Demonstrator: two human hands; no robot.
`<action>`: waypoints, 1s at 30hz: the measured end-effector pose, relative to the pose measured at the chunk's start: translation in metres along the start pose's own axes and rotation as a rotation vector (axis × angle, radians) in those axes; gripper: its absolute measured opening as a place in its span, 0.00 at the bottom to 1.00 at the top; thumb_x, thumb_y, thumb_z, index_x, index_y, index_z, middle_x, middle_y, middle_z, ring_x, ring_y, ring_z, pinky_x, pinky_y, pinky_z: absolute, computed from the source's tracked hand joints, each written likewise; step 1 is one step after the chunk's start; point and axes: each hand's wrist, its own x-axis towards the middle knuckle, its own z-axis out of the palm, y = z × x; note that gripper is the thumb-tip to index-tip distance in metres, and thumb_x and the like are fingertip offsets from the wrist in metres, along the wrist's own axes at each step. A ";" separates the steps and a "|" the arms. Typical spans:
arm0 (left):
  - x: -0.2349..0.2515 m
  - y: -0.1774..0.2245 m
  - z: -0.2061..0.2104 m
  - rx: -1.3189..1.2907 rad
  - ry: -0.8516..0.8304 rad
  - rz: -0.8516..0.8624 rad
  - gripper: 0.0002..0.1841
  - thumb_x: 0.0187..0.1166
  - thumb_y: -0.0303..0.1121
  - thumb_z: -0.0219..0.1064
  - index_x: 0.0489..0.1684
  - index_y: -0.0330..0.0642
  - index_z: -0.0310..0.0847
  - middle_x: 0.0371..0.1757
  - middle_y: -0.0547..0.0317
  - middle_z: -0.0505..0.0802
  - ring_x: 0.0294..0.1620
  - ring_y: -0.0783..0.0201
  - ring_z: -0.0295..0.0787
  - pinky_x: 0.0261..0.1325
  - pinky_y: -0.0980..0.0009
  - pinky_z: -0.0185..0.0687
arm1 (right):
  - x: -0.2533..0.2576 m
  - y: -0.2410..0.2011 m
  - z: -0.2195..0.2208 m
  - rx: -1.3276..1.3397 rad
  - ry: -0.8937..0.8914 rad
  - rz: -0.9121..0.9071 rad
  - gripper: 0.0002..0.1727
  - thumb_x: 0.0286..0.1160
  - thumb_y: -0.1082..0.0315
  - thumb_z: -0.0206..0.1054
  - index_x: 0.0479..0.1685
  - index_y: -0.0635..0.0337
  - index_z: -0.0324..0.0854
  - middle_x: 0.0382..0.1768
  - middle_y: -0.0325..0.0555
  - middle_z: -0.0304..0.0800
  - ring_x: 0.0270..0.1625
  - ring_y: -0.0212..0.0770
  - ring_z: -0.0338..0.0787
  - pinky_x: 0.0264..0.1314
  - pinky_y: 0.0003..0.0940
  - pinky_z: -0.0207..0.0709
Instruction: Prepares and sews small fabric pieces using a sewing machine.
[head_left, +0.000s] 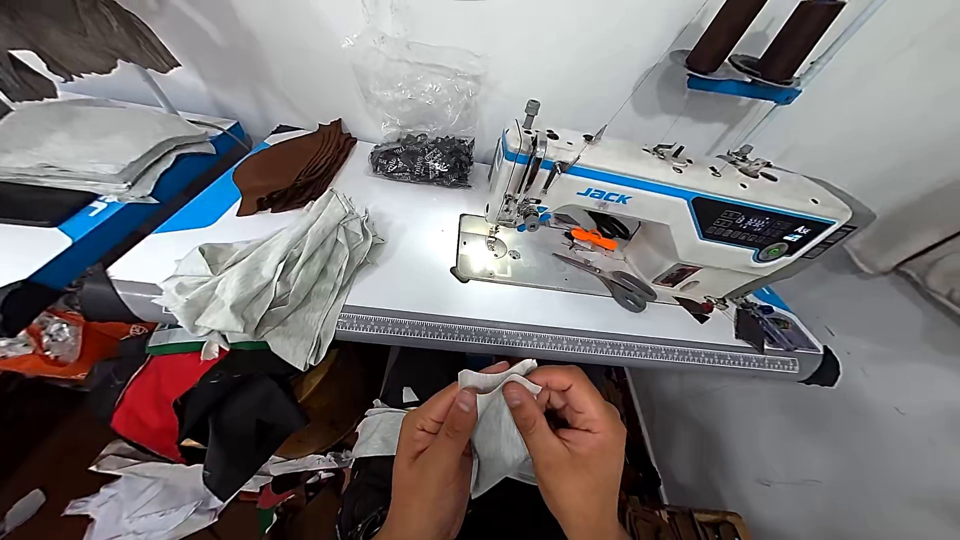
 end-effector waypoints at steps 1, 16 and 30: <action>0.000 0.000 0.000 -0.005 -0.012 0.001 0.19 0.91 0.41 0.57 0.56 0.37 0.91 0.55 0.50 0.96 0.56 0.65 0.94 0.64 0.67 0.89 | 0.000 0.000 0.000 -0.007 0.001 0.006 0.08 0.75 0.65 0.76 0.38 0.61 0.85 0.20 0.32 0.83 0.22 0.18 0.79 0.23 0.12 0.74; 0.017 0.004 -0.006 0.236 0.037 0.007 0.11 0.84 0.34 0.68 0.48 0.37 0.94 0.51 0.49 0.95 0.50 0.63 0.94 0.57 0.67 0.91 | 0.009 0.016 -0.018 0.002 -0.093 0.033 0.04 0.72 0.68 0.77 0.37 0.59 0.95 0.38 0.42 0.95 0.39 0.33 0.92 0.39 0.23 0.88; 0.025 0.009 -0.016 0.522 0.089 0.132 0.07 0.77 0.37 0.75 0.37 0.44 0.94 0.34 0.58 0.94 0.33 0.68 0.92 0.41 0.74 0.91 | 0.004 0.021 -0.007 0.350 -0.163 0.277 0.16 0.64 0.68 0.83 0.50 0.62 0.89 0.38 0.46 0.95 0.41 0.33 0.94 0.48 0.28 0.90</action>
